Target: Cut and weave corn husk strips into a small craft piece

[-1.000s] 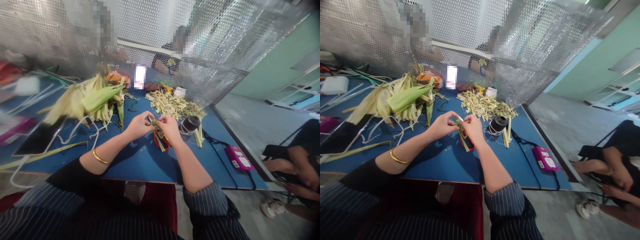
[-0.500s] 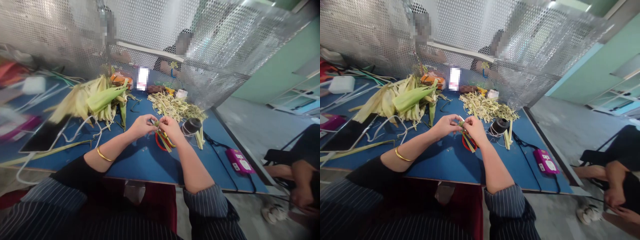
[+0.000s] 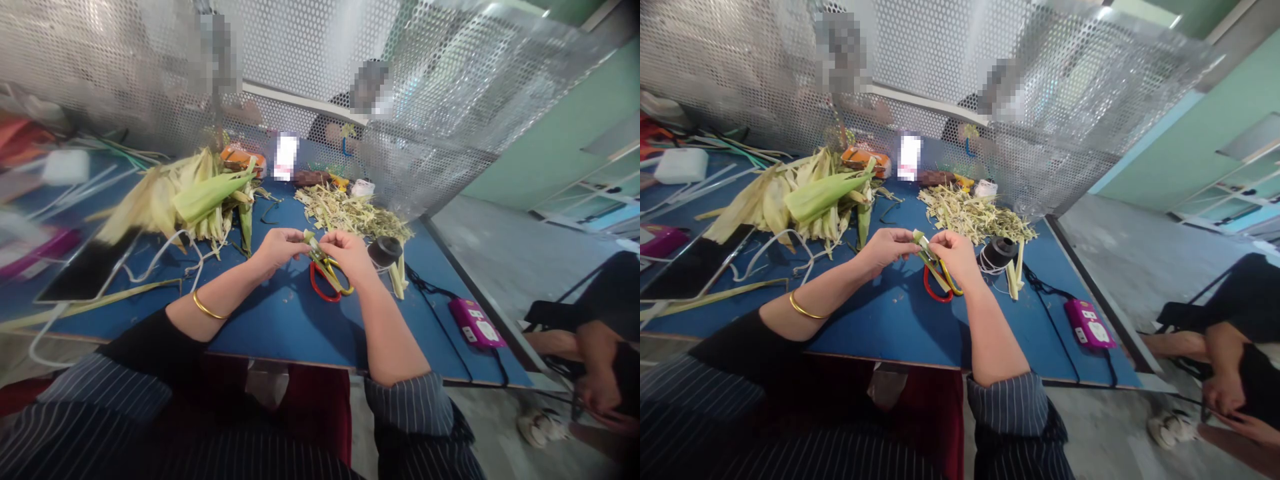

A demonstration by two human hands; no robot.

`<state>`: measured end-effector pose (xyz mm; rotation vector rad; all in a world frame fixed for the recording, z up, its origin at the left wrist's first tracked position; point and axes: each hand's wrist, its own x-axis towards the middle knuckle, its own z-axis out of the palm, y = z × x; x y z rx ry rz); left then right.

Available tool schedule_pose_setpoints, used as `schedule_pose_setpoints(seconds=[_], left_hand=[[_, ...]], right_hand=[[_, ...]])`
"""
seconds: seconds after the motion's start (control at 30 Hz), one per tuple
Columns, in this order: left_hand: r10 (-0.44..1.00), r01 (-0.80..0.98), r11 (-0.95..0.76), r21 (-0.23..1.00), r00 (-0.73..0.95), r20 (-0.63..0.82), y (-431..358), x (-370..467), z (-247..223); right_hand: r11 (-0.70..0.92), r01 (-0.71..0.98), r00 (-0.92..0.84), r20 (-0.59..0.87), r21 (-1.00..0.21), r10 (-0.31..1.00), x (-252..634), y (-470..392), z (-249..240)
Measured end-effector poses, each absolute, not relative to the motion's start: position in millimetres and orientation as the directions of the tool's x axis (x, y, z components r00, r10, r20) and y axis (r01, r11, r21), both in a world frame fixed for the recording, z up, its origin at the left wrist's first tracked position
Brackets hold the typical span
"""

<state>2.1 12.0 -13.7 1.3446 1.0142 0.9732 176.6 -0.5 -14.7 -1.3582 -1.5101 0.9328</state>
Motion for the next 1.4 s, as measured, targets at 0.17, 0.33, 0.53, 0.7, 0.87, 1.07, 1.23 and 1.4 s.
schedule_pose_setpoints(seconds=[0.17, 0.33, 0.53, 0.7, 0.87, 1.07, 1.23, 1.4], left_hand=[[0.925, 0.076, 0.0, 0.997, 0.38, -0.029, 9.5, 2.3, -13.4], [0.891, 0.117, -0.041, 0.992, 0.453, -0.017, 5.8, 4.5, -13.5], [0.824, 0.192, -0.085, 0.978, 0.565, -0.04, 4.2, 5.2, -18.6], [0.728, 0.179, -0.169, 0.969, 0.685, 0.001, 4.9, 4.7, -24.3], [0.552, 0.189, -0.218, 0.957, 0.833, -0.039, -2.6, 7.2, -23.1], [0.546, 0.206, -0.238, 0.949, 0.836, -0.044, 0.0, 5.0, -20.3], [0.538, 0.17, -0.175, 0.97, 0.841, -0.051, 3.2, 2.7, -21.3], [0.642, 0.189, -0.071, 0.979, 0.761, -0.1, 3.5, 0.7, -18.9]], right_hand=[[0.183, 0.344, -0.036, 0.182, -0.921, 0.983, 177.2, -1.1, -13.5], [0.198, 0.332, -0.064, 0.187, -0.922, 0.98, 184.6, -0.7, -4.8], [0.183, 0.417, -0.158, 0.127, -0.89, 0.979, 176.5, -8.3, -1.6], [0.196, 0.279, -0.035, 0.194, -0.94, 0.98, 172.2, -7.2, -3.2], [0.125, 0.026, 0.17, 0.127, -0.992, 0.977, 174.8, 2.0, -9.6], [0.215, -0.044, 0.32, 0.19, -0.976, 0.928, 175.6, 6.2, -12.7], [0.276, -0.023, 0.28, 0.259, -0.961, 0.924, 170.3, 4.4, -12.9], [0.286, 0.019, 0.182, 0.284, -0.958, 0.941, 170.5, 3.8, -12.7]])
